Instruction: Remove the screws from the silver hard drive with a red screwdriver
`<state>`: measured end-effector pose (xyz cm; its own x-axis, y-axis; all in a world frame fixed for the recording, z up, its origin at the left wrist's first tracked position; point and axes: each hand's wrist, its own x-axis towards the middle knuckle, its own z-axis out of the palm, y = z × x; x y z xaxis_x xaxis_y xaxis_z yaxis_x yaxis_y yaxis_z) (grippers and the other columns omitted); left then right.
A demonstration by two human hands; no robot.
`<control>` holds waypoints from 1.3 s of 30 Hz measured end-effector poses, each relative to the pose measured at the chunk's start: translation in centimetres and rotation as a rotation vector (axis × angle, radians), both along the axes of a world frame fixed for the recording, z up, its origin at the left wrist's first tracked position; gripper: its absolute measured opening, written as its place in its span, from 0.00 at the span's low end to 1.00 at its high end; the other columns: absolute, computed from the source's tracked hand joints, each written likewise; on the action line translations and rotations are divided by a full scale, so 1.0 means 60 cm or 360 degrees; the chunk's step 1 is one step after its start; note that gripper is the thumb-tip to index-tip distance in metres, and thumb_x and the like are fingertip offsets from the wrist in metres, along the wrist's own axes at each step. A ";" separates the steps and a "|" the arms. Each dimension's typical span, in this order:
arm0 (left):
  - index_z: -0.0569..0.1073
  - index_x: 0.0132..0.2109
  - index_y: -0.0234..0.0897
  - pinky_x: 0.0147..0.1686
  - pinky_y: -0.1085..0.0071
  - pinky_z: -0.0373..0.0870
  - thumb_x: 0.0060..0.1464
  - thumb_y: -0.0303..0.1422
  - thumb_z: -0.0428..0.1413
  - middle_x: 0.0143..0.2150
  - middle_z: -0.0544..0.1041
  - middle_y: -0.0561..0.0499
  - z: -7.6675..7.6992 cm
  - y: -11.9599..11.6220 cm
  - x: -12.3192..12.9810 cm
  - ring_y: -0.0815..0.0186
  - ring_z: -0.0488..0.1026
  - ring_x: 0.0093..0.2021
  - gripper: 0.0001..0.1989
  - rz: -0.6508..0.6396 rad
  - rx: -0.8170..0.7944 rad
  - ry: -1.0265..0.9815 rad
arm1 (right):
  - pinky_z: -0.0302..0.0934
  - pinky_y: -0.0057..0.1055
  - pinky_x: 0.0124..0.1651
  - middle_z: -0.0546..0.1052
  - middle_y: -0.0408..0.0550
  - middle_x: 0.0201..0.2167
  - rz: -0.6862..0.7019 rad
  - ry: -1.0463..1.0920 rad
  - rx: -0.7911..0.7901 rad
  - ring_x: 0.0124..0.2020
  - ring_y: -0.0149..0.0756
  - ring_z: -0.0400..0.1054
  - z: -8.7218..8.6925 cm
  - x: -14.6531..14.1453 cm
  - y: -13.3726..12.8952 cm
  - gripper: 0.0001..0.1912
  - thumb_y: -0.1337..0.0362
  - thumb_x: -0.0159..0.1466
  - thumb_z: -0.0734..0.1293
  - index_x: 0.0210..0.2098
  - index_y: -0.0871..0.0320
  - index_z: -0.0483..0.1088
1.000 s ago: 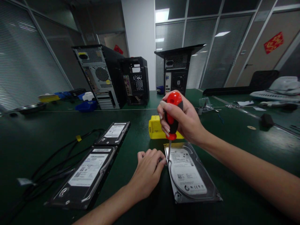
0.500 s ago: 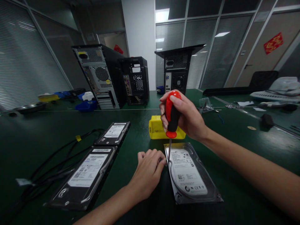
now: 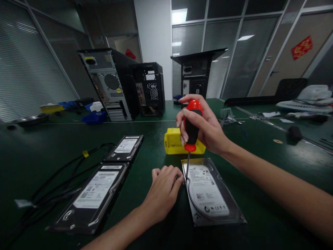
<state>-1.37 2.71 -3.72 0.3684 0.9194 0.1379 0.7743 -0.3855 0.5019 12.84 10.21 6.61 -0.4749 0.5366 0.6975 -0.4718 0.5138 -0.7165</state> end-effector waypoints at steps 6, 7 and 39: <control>0.64 0.38 0.40 0.42 0.63 0.51 0.64 0.34 0.41 0.37 0.69 0.55 0.001 0.001 0.001 0.64 0.63 0.40 0.10 0.0034 -0.0026 -0.0042 | 0.61 0.25 0.20 0.66 0.38 0.27 -0.0054 0.0022 0.0034 0.18 0.24 0.63 -0.001 0.001 0.001 0.10 0.58 0.66 0.58 0.45 0.52 0.59; 0.64 0.38 0.40 0.42 0.63 0.51 0.64 0.34 0.41 0.37 0.69 0.55 0.002 0.001 0.001 0.64 0.63 0.40 0.10 0.0039 -0.0028 -0.0045 | 0.61 0.26 0.20 0.65 0.39 0.26 -0.0046 0.0028 0.0021 0.17 0.25 0.63 0.000 0.001 0.000 0.10 0.57 0.66 0.56 0.44 0.53 0.60; 0.64 0.38 0.39 0.42 0.63 0.51 0.64 0.33 0.41 0.37 0.69 0.54 0.004 -0.001 0.001 0.64 0.63 0.40 0.09 0.0026 -0.0032 -0.0022 | 0.66 0.29 0.28 0.68 0.40 0.28 -0.0134 0.0000 0.0048 0.23 0.27 0.66 0.013 0.004 -0.014 0.05 0.61 0.63 0.62 0.37 0.54 0.62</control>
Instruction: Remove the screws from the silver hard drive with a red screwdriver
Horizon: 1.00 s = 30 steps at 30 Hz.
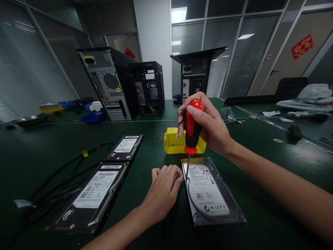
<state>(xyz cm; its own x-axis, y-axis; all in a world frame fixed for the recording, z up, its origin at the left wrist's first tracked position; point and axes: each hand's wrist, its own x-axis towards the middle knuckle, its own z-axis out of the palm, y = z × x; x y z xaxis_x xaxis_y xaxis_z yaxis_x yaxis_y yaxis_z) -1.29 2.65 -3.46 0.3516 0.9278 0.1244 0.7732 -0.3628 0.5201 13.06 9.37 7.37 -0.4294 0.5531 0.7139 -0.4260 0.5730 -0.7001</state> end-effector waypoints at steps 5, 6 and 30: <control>0.64 0.37 0.40 0.42 0.63 0.51 0.64 0.34 0.40 0.37 0.69 0.54 -0.001 0.000 0.000 0.64 0.62 0.40 0.10 -0.0007 0.0004 -0.0017 | 0.67 0.29 0.27 0.68 0.37 0.26 0.0067 -0.0056 -0.0046 0.21 0.26 0.65 0.000 -0.001 -0.005 0.06 0.62 0.62 0.62 0.36 0.53 0.59; 0.64 0.37 0.40 0.42 0.63 0.51 0.64 0.34 0.40 0.37 0.69 0.55 -0.001 0.000 0.000 0.64 0.62 0.40 0.10 -0.0007 0.0003 -0.0026 | 0.66 0.28 0.25 0.68 0.37 0.25 0.0061 -0.0069 -0.0058 0.19 0.25 0.64 -0.001 -0.002 -0.006 0.06 0.62 0.62 0.63 0.37 0.52 0.58; 0.64 0.44 0.42 0.45 0.66 0.56 0.59 0.42 0.51 0.40 0.66 0.54 0.021 0.002 -0.015 0.64 0.61 0.42 0.11 -0.0249 -0.0235 -0.0144 | 0.63 0.26 0.24 0.67 0.37 0.26 0.0012 -0.0169 0.0004 0.20 0.24 0.64 0.003 0.002 -0.009 0.08 0.63 0.61 0.64 0.38 0.53 0.59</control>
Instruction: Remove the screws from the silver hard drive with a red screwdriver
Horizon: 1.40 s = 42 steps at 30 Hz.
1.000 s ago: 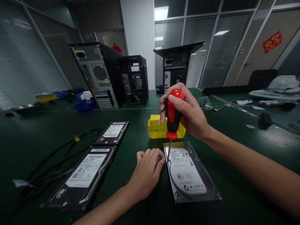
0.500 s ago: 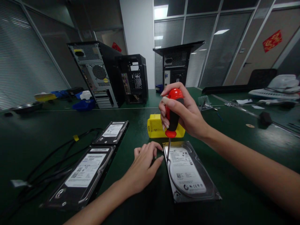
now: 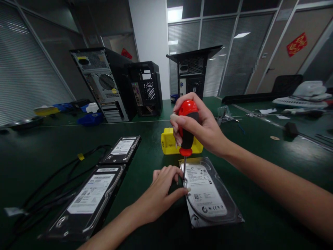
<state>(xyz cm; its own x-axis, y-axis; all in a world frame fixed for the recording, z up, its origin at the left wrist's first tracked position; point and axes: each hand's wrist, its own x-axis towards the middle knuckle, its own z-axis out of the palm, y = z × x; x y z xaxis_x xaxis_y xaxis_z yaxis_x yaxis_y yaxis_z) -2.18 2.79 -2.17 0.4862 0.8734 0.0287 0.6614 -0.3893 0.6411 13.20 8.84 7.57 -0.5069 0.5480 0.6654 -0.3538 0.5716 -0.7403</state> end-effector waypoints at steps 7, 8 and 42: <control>0.63 0.44 0.40 0.46 0.65 0.56 0.62 0.37 0.47 0.40 0.65 0.53 -0.005 0.001 0.002 0.63 0.61 0.42 0.07 0.0052 0.0019 0.0009 | 0.64 0.26 0.27 0.67 0.37 0.26 -0.0132 -0.0017 0.0027 0.22 0.25 0.65 0.004 0.001 -0.003 0.08 0.62 0.60 0.65 0.37 0.54 0.61; 0.63 0.44 0.40 0.46 0.65 0.56 0.62 0.37 0.47 0.40 0.65 0.52 -0.006 0.000 0.003 0.63 0.61 0.42 0.07 0.0052 0.0032 0.0016 | 0.64 0.26 0.28 0.66 0.38 0.26 -0.0148 -0.0011 0.0033 0.23 0.25 0.66 0.004 0.001 -0.003 0.08 0.62 0.60 0.65 0.38 0.55 0.62; 0.62 0.44 0.37 0.44 0.62 0.56 0.60 0.34 0.46 0.40 0.64 0.50 -0.008 -0.010 0.010 0.62 0.57 0.40 0.07 0.0069 0.0175 0.0118 | 0.51 0.18 0.16 0.64 0.36 0.19 0.0004 0.0428 -0.0488 0.16 0.21 0.56 -0.018 -0.020 0.002 0.11 0.59 0.61 0.65 0.33 0.56 0.57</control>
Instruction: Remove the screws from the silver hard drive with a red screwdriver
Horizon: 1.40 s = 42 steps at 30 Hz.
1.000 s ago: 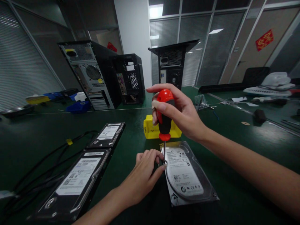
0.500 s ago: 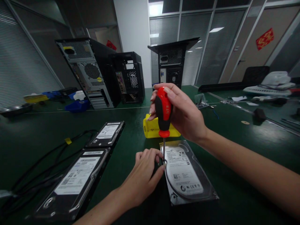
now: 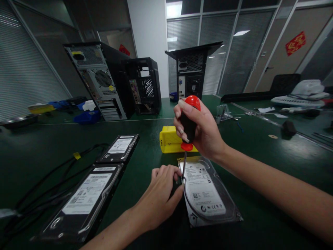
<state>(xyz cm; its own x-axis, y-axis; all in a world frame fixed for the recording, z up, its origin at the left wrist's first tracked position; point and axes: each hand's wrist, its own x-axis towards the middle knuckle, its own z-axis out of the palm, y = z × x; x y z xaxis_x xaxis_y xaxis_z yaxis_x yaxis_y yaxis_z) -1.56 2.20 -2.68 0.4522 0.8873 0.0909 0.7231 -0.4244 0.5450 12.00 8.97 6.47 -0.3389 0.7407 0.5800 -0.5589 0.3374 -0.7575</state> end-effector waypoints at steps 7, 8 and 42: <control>0.61 0.43 0.38 0.44 0.62 0.56 0.60 0.33 0.46 0.39 0.64 0.50 -0.004 0.001 0.002 0.62 0.58 0.40 0.06 0.0004 0.0035 -0.0018 | 0.58 0.23 0.22 0.66 0.42 0.29 0.0251 0.0013 0.0053 0.22 0.25 0.61 0.001 0.001 -0.002 0.15 0.54 0.64 0.57 0.40 0.59 0.66; 0.61 0.43 0.38 0.44 0.62 0.56 0.60 0.33 0.46 0.39 0.64 0.50 -0.005 0.001 0.002 0.62 0.58 0.40 0.06 0.0008 0.0039 -0.0019 | 0.57 0.23 0.21 0.66 0.42 0.28 0.0285 0.0026 0.0063 0.21 0.25 0.60 0.001 0.000 -0.004 0.16 0.54 0.65 0.56 0.41 0.59 0.65; 0.62 0.44 0.38 0.45 0.62 0.56 0.60 0.33 0.45 0.39 0.65 0.50 0.002 0.000 0.002 0.62 0.59 0.40 0.06 -0.0005 0.0051 0.0015 | 0.50 0.22 0.16 0.62 0.39 0.18 0.0366 0.0011 -0.0066 0.14 0.23 0.55 -0.010 0.001 -0.001 0.29 0.40 0.62 0.50 0.35 0.59 0.66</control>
<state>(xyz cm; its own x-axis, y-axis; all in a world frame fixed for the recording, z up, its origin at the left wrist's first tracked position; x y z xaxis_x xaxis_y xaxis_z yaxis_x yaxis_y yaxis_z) -1.42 2.19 -2.57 0.4561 0.8825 0.1147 0.7267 -0.4438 0.5244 12.04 8.92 5.86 -0.4978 0.6675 0.5538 -0.6228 0.1692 -0.7638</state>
